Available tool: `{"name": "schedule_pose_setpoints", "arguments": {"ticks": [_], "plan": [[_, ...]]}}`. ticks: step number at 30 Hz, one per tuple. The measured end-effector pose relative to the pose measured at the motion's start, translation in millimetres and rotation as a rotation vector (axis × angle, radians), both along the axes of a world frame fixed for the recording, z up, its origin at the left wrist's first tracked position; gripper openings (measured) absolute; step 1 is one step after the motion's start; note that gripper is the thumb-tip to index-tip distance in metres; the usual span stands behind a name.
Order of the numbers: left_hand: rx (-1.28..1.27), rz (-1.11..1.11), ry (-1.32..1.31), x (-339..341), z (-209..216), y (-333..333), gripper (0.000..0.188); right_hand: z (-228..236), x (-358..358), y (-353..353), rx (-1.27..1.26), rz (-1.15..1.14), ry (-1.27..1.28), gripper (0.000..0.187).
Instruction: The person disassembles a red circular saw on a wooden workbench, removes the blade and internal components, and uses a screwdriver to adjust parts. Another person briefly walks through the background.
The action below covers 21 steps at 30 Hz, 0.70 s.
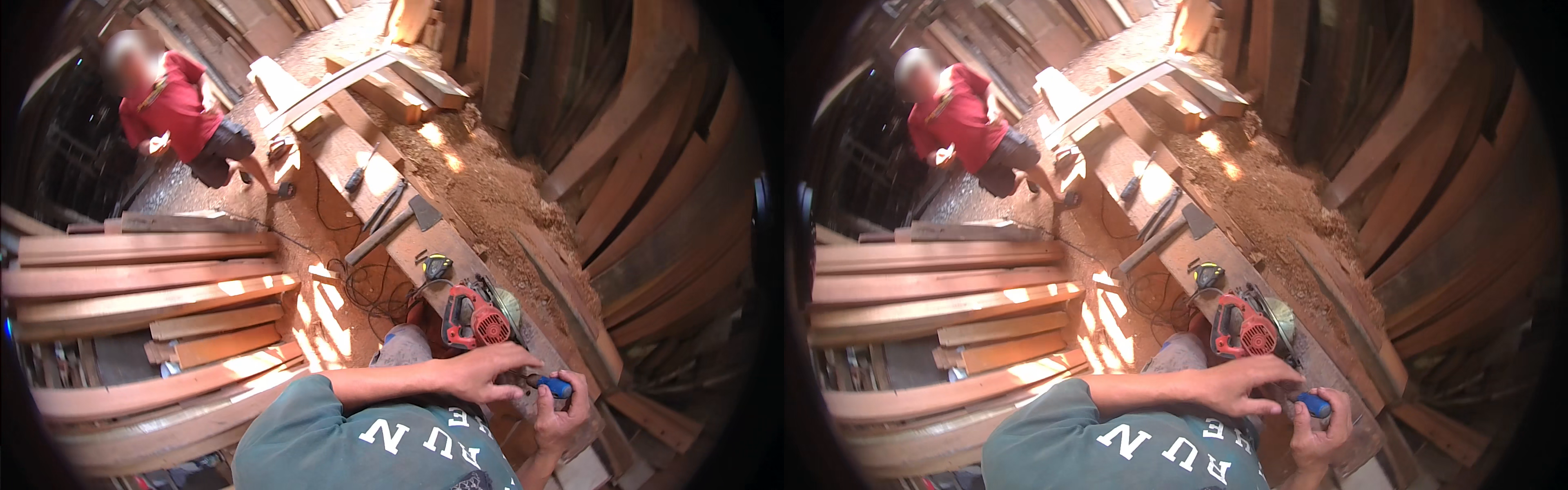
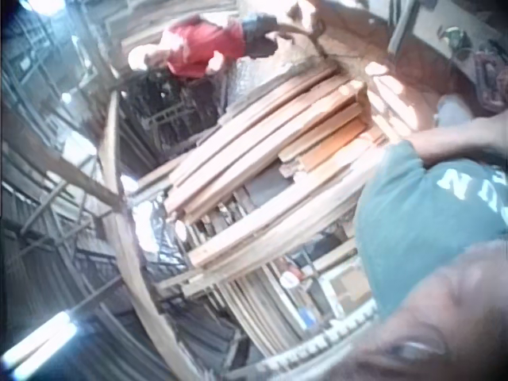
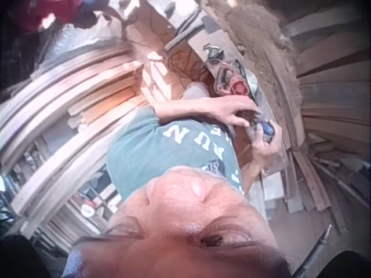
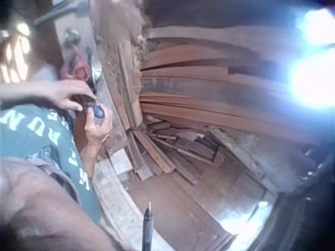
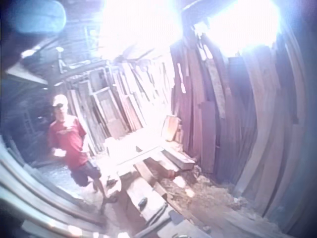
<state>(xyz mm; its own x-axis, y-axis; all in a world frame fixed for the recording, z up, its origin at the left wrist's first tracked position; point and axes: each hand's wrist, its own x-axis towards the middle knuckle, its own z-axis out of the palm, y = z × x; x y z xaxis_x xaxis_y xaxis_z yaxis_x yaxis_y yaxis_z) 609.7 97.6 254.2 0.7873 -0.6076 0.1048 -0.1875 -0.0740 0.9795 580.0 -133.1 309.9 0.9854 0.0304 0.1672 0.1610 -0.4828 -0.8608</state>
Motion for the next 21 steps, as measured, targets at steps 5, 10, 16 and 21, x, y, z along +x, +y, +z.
{"name": "schedule_pose_setpoints", "arguments": {"ticks": [5, 10, 16, 21], "plan": [[-0.069, 0.142, 0.021, -31.8, 13.8, -11.7, 0.058, 5.9, 11.4, 10.5, 0.135, 0.218, 0.041, 0.036], [0.073, 0.375, 0.075, -59.7, 13.7, 20.7, 0.037, 43.3, 48.4, 52.5, 0.039, 0.575, 0.054, 0.049], [0.338, 0.612, 0.064, -120.8, -11.4, 79.6, 0.027, 72.5, 92.2, 96.5, 0.083, 0.746, 0.161, 0.021], [0.499, 0.672, 0.17, -182.0, -29.7, 115.7, 0.024, 27.5, 82.4, 223.1, 0.081, 1.024, 0.192, 0.032]]}}
